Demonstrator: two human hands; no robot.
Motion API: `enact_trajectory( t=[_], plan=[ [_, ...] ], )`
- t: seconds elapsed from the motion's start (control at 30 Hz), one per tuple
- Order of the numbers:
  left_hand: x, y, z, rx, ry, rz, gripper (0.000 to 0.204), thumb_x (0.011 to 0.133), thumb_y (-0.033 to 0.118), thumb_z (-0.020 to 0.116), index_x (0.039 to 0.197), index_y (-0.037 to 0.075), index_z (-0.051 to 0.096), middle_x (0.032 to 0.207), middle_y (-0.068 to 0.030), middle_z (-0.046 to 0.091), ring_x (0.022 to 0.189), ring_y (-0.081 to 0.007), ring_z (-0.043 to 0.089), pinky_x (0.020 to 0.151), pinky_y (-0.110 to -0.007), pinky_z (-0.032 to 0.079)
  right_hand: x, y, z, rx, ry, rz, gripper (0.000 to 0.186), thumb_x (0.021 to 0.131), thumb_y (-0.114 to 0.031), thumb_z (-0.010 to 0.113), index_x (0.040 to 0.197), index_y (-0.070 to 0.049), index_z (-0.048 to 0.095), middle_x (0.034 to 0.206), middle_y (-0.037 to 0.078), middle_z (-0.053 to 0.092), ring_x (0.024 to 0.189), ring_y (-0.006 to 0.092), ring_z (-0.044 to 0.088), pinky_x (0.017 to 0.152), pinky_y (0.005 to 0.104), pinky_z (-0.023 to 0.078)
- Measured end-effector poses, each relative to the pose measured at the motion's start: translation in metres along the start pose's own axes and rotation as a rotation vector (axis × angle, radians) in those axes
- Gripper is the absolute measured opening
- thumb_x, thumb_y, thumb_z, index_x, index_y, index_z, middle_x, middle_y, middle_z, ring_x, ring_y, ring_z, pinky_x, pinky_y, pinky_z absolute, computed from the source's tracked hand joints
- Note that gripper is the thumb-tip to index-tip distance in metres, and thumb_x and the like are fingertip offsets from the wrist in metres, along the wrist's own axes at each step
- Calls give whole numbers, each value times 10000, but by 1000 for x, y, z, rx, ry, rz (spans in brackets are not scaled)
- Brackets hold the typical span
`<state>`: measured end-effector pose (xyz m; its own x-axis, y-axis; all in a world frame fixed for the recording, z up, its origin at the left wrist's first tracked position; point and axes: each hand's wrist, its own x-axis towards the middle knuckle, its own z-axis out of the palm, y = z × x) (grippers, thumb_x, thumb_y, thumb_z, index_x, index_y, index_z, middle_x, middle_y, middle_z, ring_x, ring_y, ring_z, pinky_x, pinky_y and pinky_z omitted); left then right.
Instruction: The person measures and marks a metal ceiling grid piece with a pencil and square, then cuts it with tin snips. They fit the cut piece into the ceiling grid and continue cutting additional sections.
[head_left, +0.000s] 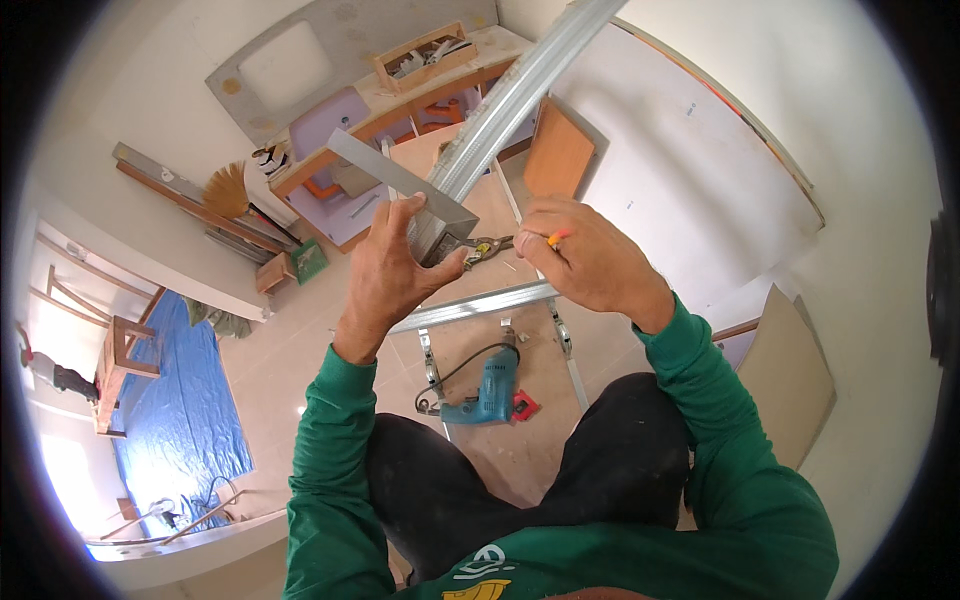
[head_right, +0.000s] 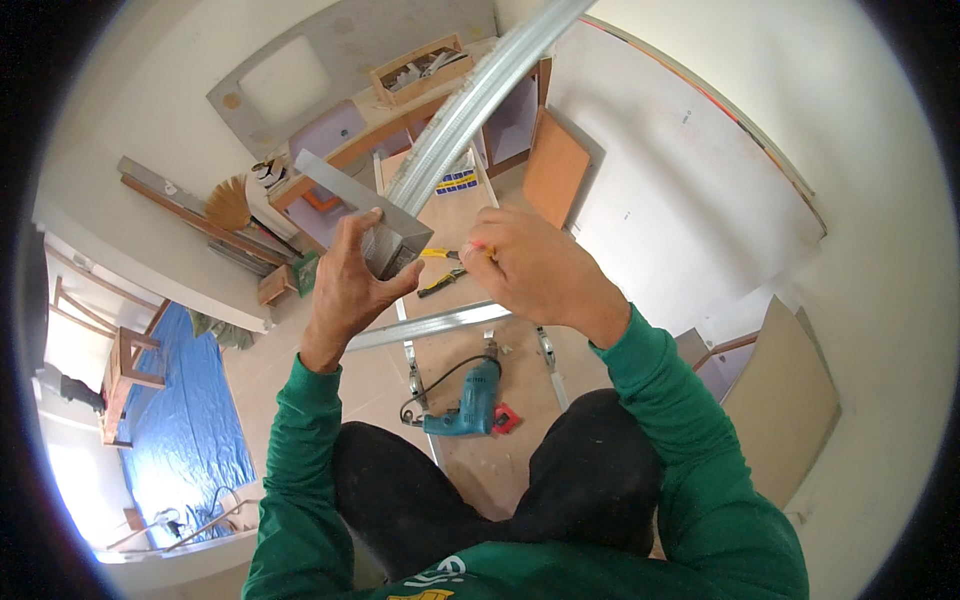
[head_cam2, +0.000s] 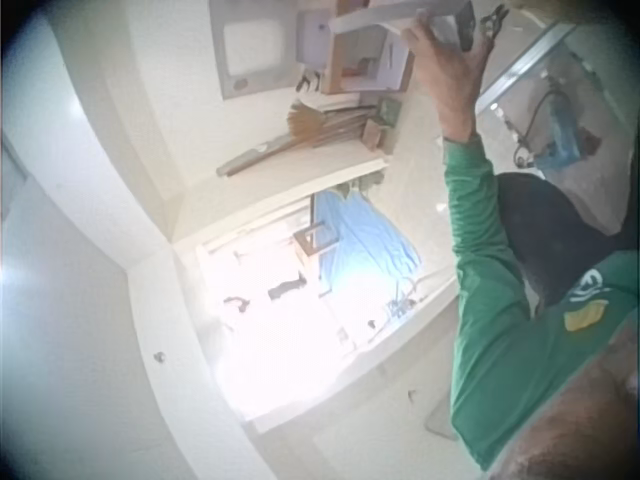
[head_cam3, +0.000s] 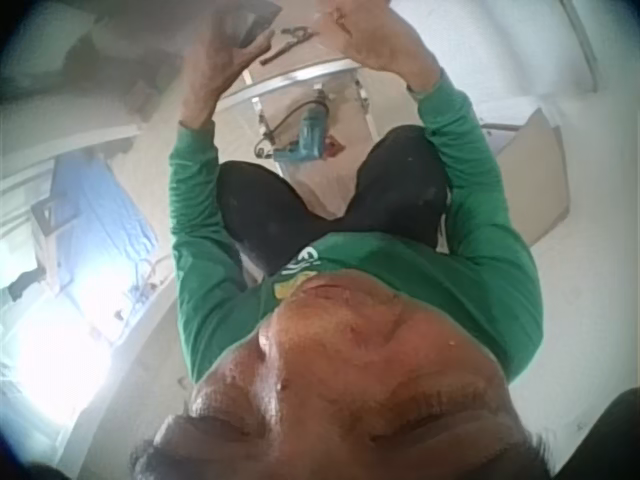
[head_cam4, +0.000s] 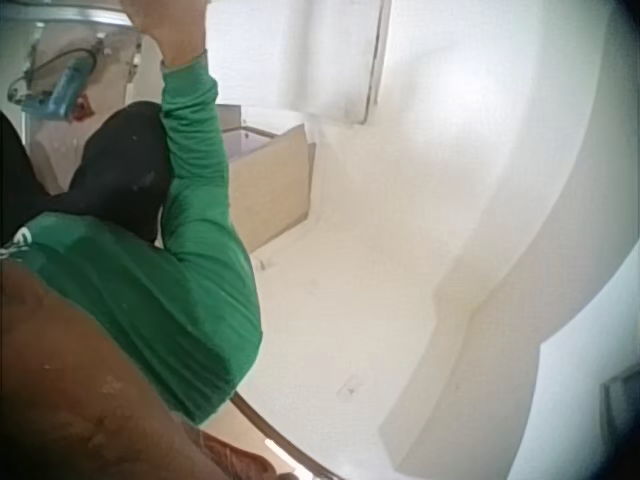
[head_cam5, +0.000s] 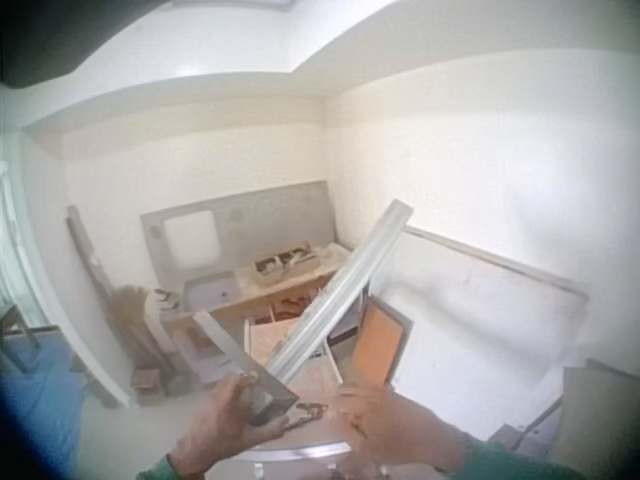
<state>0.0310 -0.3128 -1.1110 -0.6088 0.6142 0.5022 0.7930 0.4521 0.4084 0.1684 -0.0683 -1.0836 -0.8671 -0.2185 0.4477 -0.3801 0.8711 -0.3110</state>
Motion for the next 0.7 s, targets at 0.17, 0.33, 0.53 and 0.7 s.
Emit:
enact_trajectory(
  t=[0.17,0.33,0.53,0.7],
  plan=[
    [4,18,3,-46,18,2,819,777,399,955,1374,48,517,1129,-227,698,937,-358,747,797,-463,598,6,9,53,955,95,407,412,1157,-357,539,1085,29,664,960,103,674,842,190,661,771,343,538],
    [1,30,4,-106,-90,-77,945,752,477,972,1456,74,488,1215,-239,663,1062,-392,718,858,-485,587,8,6,58,1013,54,535,421,1150,-366,558,1094,30,689,850,63,681,692,112,644,629,258,539],
    [-1,27,6,-61,-114,-43,1049,744,495,964,1602,181,449,1189,-220,587,1023,-390,671,851,-507,565,6,3,56,966,145,675,438,1130,-368,578,1062,51,686,814,58,689,645,100,621,581,269,534],
    [0,28,7,-71,-128,-26,998,756,437,944,1609,210,477,1121,-197,572,967,-380,649,845,-499,552,7,-5,53,951,194,685,437,1124,-365,584,1048,53,684,801,67,695,613,105,613,578,279,530]
  ],
)
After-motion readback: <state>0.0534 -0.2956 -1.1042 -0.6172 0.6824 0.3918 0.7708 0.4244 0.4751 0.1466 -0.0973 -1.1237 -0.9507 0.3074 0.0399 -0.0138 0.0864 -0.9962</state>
